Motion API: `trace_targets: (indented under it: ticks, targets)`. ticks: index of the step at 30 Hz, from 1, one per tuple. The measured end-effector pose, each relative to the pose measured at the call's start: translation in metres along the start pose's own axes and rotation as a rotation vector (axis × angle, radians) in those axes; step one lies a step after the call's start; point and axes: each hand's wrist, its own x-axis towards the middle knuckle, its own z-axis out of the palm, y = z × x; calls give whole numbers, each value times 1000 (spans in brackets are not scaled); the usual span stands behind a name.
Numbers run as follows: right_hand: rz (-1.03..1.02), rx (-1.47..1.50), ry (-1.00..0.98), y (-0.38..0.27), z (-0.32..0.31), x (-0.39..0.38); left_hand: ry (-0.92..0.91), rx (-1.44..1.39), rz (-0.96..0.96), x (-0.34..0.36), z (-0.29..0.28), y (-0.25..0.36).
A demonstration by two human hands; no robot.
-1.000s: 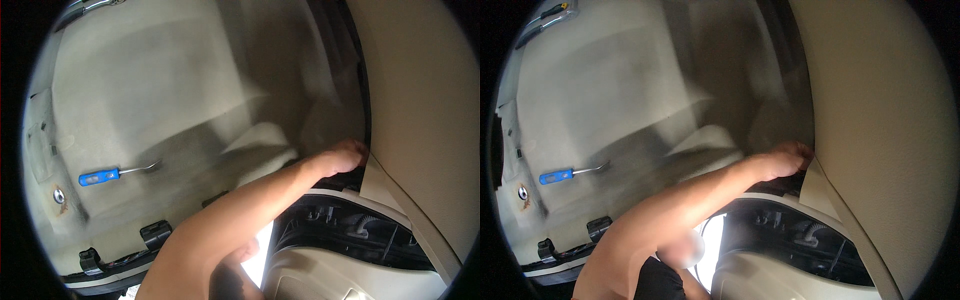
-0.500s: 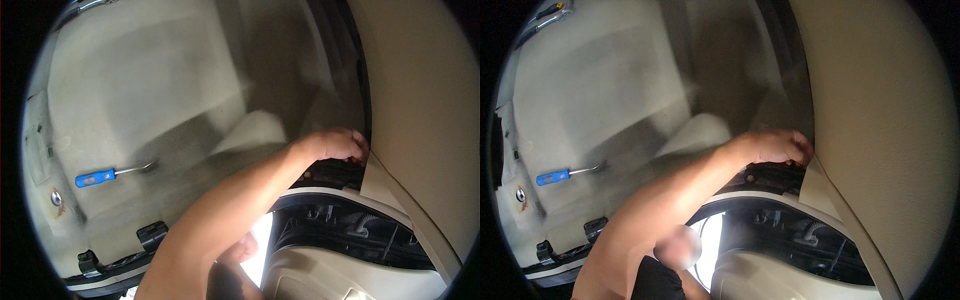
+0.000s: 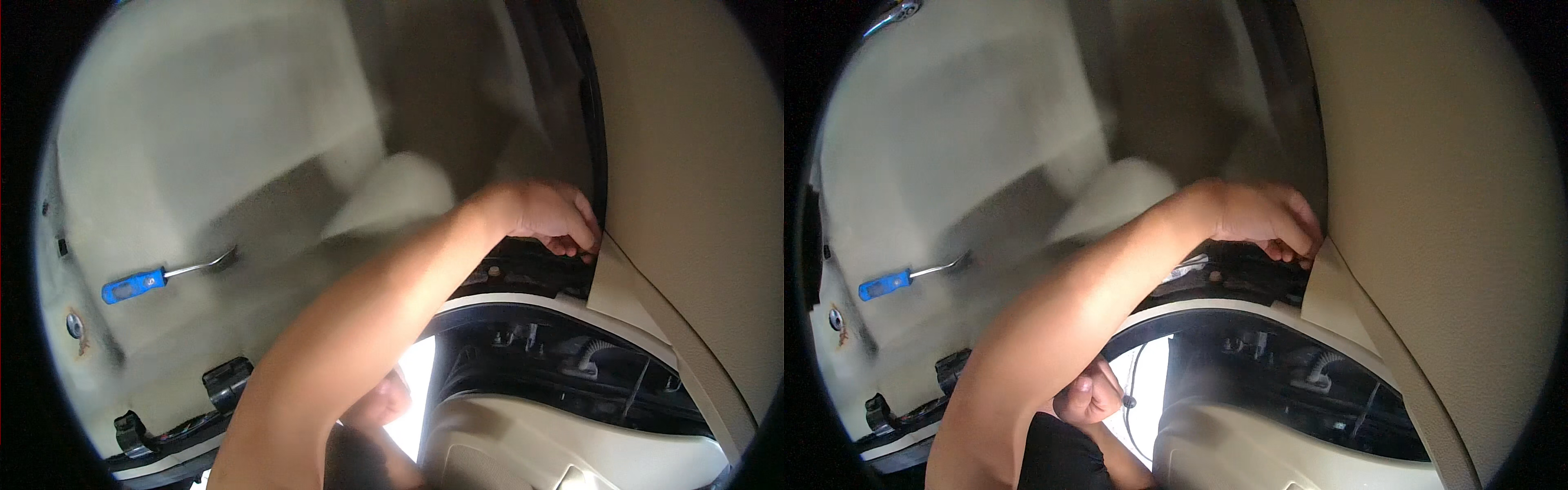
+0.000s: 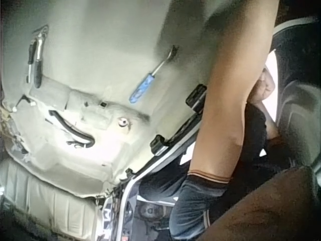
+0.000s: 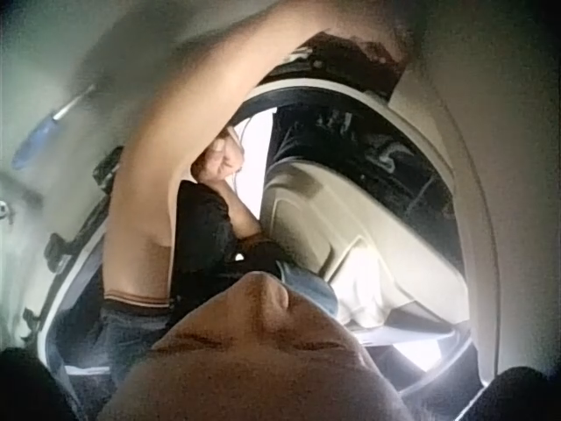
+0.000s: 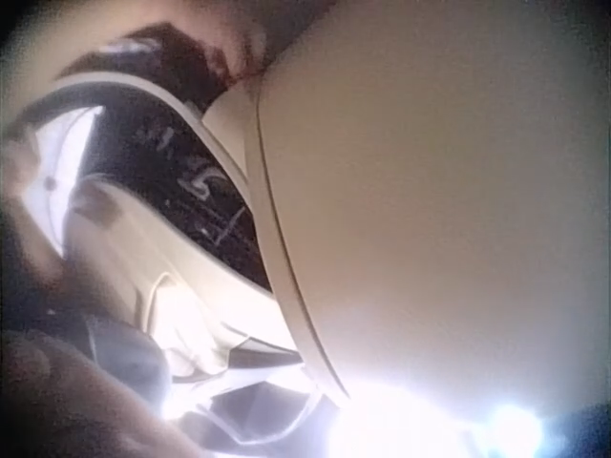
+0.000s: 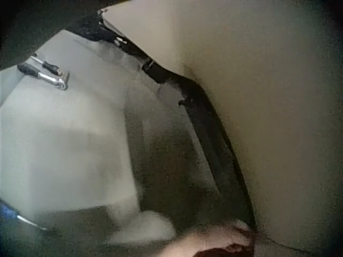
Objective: Replacing or repairing interior trim and wiring components in a vehicle.
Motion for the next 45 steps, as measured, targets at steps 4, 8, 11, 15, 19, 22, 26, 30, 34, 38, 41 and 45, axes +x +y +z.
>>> trace_targets:
  ticks: [4,8,11,15,19,22,26,30,34,38,41,45]
  targets:
    - [-8,-17,-10,2,-2,0,-13,89,5,-4,-6,1]
    - [-23,-33,-20,4,-5,3,-58,-53,43,-10,-13,-6]
    - [-36,-58,-18,5,-12,4,-49,-136,49,-5,-9,-8]
    - [-10,-80,-30,9,-15,-3,-7,-252,71,-12,-19,-18]
    - [-13,-99,-35,13,-19,-8,62,-289,78,-8,-10,-13]
    - [-8,-110,-49,15,-20,-11,122,-380,120,-7,-9,-14]
    - [3,-130,-59,19,-24,-15,-33,-211,108,-6,-11,-14]
    - [16,-162,-45,23,-25,-23,-162,-1,91,2,-6,-6]
    - [10,-204,-32,28,-32,-22,-220,119,89,13,-8,-5]
    - [49,-169,-45,20,-23,-32,-167,456,-44,9,-4,3]
    - [40,-170,-33,24,-23,-30,-171,465,-76,11,-2,3]
    - [37,-166,-21,20,-15,-17,-170,473,-126,11,0,2]
